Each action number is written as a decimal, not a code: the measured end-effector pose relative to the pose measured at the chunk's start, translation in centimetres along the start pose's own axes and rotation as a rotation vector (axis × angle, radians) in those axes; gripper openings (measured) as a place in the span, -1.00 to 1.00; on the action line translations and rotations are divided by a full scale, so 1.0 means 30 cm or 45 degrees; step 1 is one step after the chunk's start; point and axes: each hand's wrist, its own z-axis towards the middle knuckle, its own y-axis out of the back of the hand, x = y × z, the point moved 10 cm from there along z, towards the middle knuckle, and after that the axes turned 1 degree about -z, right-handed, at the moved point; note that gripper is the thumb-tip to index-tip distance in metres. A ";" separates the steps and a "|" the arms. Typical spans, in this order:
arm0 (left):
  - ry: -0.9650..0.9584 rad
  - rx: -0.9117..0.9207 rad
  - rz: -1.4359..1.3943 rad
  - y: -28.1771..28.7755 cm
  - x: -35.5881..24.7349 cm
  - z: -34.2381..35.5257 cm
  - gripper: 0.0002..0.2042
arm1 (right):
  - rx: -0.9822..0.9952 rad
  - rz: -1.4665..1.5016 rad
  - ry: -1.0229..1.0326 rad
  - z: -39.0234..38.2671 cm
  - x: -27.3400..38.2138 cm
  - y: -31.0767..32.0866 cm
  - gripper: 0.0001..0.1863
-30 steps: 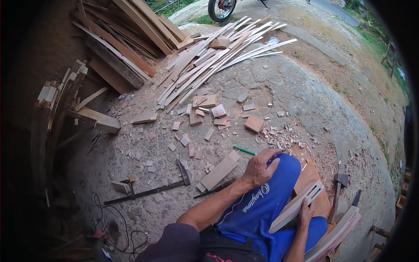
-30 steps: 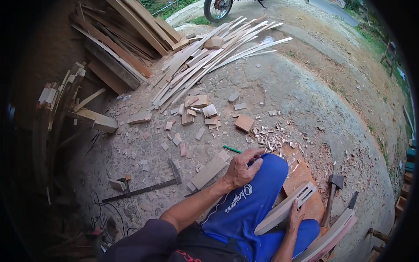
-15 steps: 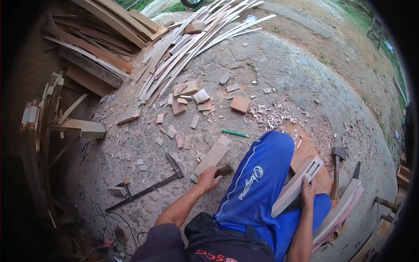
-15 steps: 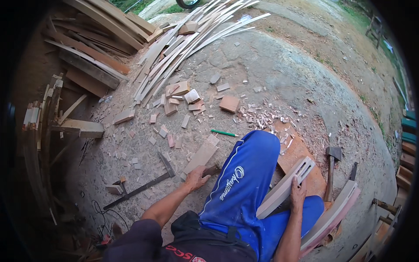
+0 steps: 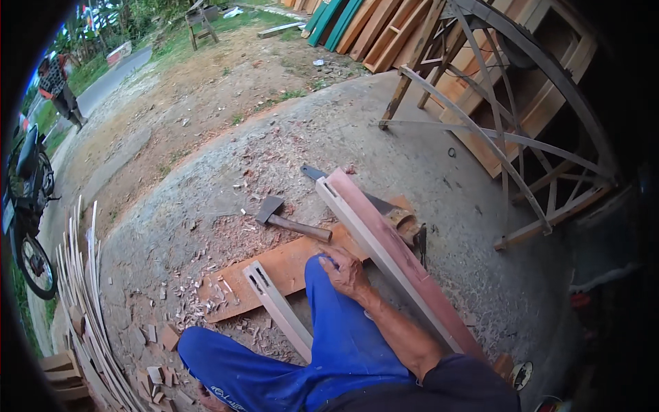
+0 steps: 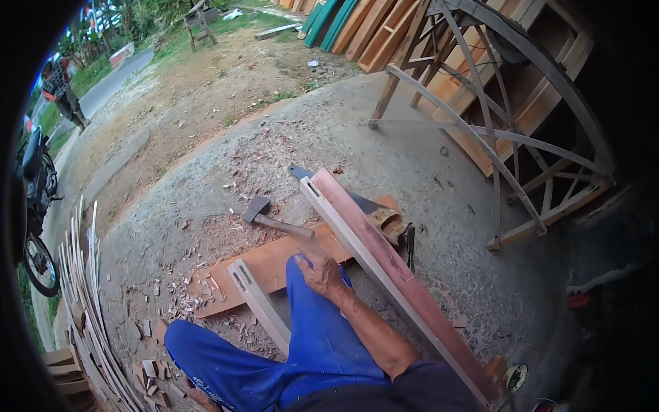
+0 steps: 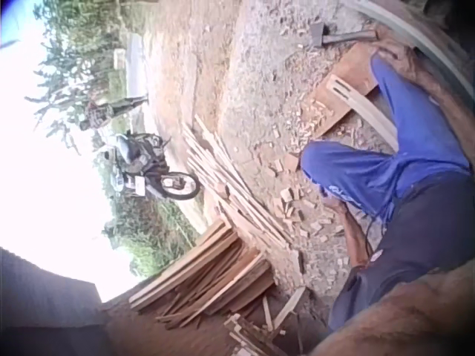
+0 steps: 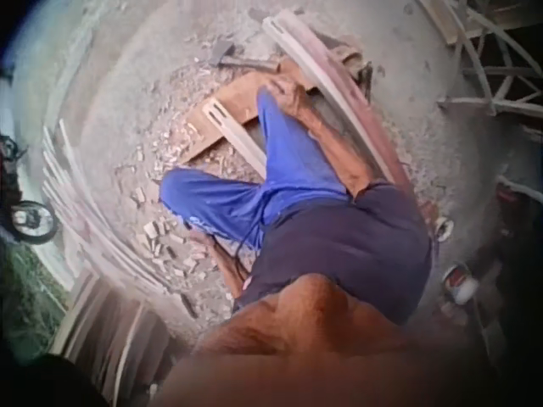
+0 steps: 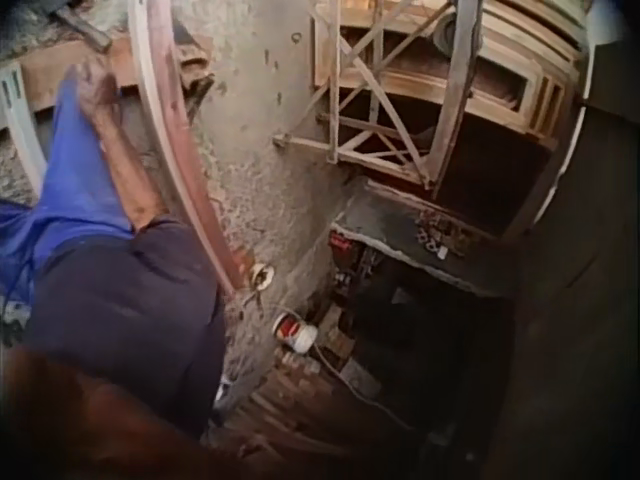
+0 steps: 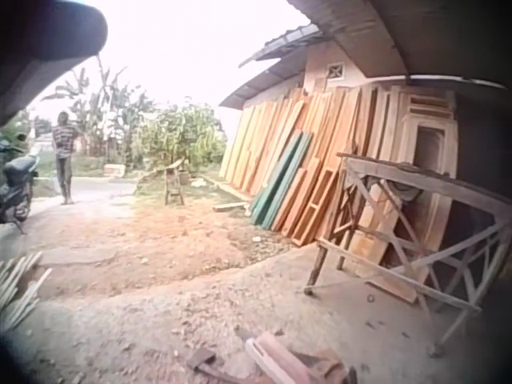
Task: The person shapes a wooden joint using a chisel and a small axe. They alternate between striking the chisel with the axe to remove wood from a pre-cut slot and using the axe head directly to shave down the sides of the joint.
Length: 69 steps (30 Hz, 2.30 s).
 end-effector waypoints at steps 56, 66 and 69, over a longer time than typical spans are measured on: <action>-0.505 0.768 -0.417 -1.093 -0.897 -0.128 -0.70 | 0.672 -0.816 -0.004 0.462 -0.451 -0.627 -0.32; -0.646 0.897 -0.218 -1.174 -0.932 -0.214 -0.79 | 0.806 0.585 -0.585 0.299 -0.092 -0.440 -0.46; -0.737 0.970 -0.146 -1.207 -0.974 -0.260 -0.80 | 0.530 1.100 -0.563 0.093 0.084 -0.338 -0.52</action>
